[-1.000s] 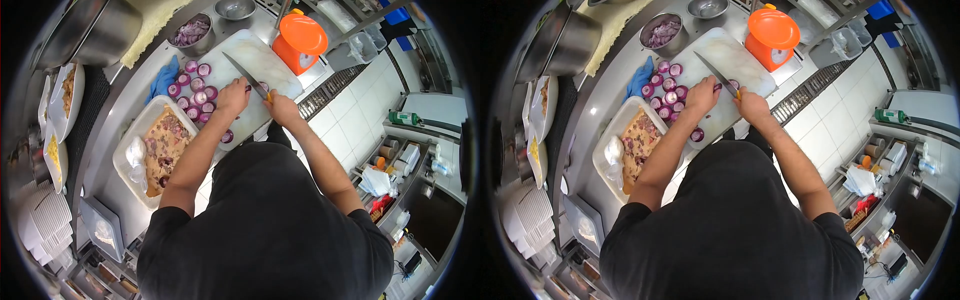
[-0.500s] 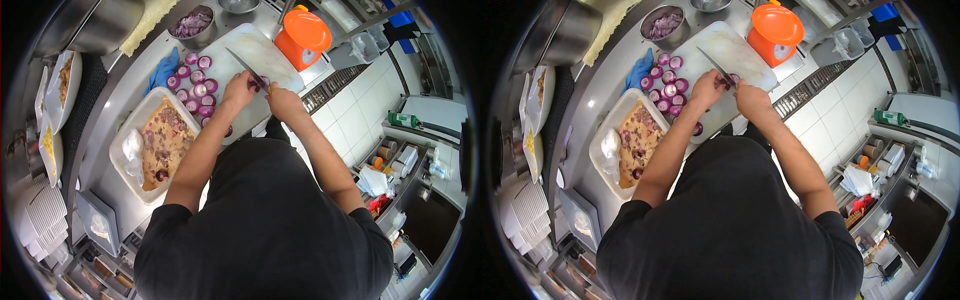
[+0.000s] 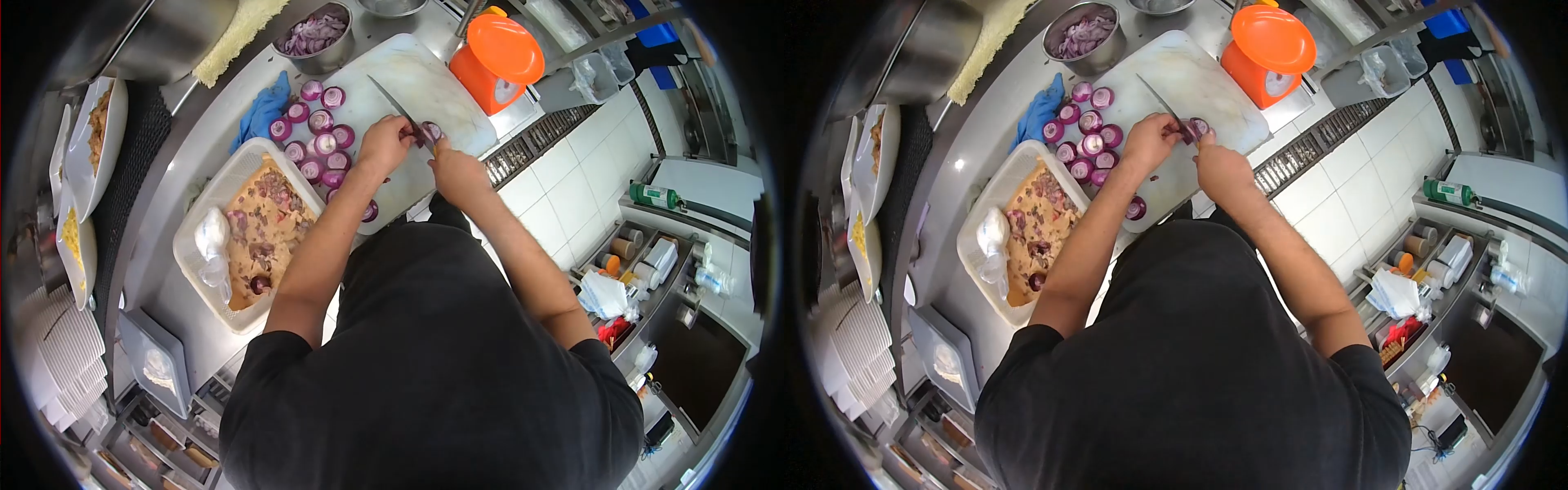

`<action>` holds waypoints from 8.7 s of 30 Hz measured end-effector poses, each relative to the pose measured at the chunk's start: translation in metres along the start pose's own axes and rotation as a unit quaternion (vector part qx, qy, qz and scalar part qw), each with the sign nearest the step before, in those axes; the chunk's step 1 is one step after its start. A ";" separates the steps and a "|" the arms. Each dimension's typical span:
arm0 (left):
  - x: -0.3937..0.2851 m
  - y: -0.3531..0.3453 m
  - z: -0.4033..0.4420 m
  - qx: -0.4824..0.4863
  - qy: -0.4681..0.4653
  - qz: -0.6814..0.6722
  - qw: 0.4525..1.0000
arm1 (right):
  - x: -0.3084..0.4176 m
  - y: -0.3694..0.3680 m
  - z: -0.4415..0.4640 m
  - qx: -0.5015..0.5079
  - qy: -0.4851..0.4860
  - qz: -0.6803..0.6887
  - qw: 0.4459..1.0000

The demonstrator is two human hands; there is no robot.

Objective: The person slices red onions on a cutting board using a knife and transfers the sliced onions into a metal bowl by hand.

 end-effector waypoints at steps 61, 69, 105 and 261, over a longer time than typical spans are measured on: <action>-0.088 0.023 0.021 -0.036 -0.056 0.200 0.978 | -0.054 -0.026 -0.008 -0.018 -0.003 0.175 0.984; -0.033 -0.007 -0.023 -0.045 -0.077 0.203 0.975 | -0.049 0.001 -0.004 -0.068 -0.006 0.116 0.991; -0.019 -0.003 -0.010 -0.021 -0.022 0.066 0.997 | -0.006 0.016 0.001 -0.024 0.023 0.033 0.999; -0.012 -0.003 -0.010 -0.047 -0.002 0.052 0.998 | -0.011 0.024 -0.029 -0.038 0.013 -0.008 0.999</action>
Point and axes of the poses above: each hand's wrist, its own z-axis towards the middle knuckle, its own y-axis out of the back of the hand, x = y × z, the point moved 7 cm from there along z, towards the middle knuckle, and after that the axes turned 1 degree about -z, right-handed, at the moved point
